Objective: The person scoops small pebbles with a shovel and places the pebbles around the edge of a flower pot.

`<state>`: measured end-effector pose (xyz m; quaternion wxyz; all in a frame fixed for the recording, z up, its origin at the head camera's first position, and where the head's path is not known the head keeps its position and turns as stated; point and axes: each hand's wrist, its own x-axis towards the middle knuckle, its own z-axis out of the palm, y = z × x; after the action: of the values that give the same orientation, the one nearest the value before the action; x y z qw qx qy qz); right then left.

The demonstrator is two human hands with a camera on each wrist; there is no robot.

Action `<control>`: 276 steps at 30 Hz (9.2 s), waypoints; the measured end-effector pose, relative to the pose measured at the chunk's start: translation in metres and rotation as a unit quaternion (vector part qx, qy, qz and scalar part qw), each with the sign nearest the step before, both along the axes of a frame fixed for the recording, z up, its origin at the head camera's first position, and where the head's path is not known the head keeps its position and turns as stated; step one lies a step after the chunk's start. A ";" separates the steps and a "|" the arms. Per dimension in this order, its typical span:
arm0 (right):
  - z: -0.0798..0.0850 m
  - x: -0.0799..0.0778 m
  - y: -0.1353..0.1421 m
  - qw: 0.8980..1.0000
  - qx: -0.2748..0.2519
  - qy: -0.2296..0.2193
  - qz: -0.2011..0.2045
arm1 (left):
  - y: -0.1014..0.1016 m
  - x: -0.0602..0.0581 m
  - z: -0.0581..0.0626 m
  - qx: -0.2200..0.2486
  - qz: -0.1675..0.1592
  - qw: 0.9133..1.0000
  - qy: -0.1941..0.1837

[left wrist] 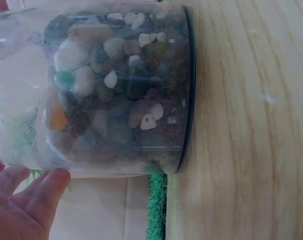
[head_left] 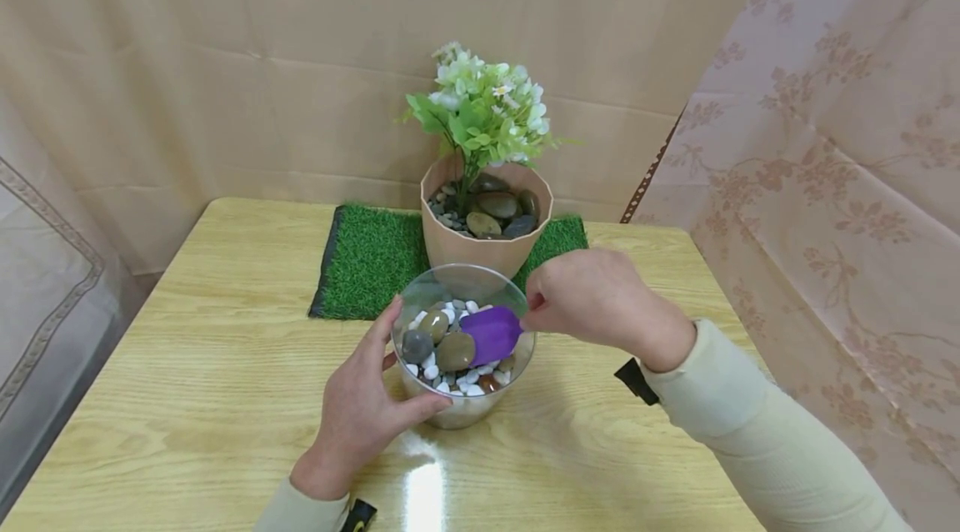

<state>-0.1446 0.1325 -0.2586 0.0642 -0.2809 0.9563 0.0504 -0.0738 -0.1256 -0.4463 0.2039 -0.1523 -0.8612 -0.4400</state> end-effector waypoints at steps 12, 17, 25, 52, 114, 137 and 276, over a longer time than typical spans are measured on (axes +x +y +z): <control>-0.010 -0.001 -0.005 0.999 -0.032 -0.027 0.004 | 0.000 -0.001 -0.001 -0.004 0.001 1.000 0.002; -0.014 -0.002 -0.007 0.998 -0.031 -0.047 -0.003 | -0.001 0.000 -0.001 -0.002 0.000 1.000 0.004; -0.020 -0.002 -0.005 0.997 -0.042 -0.060 -0.005 | 0.000 0.000 0.000 -0.001 0.000 1.000 0.007; -0.026 -0.007 0.005 0.995 -0.064 -0.082 0.006 | 0.000 0.000 0.000 0.007 -0.006 1.000 0.003; -0.015 -0.015 0.048 0.950 -0.283 -0.111 -0.076 | 0.000 0.002 0.000 -0.001 0.000 1.000 -0.007; 0.005 -0.047 0.056 0.939 -0.313 -0.034 -0.140 | 0.000 0.002 0.001 -0.010 0.001 1.000 -0.006; 0.013 -0.066 0.057 0.961 -0.213 -0.001 -0.175 | 0.002 0.000 0.000 -0.009 0.000 1.000 0.008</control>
<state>-0.2102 0.1898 -0.2460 0.0114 -0.1168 0.9790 -0.1667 -0.0739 -0.1238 -0.4460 0.2091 -0.1575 -0.8633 -0.4314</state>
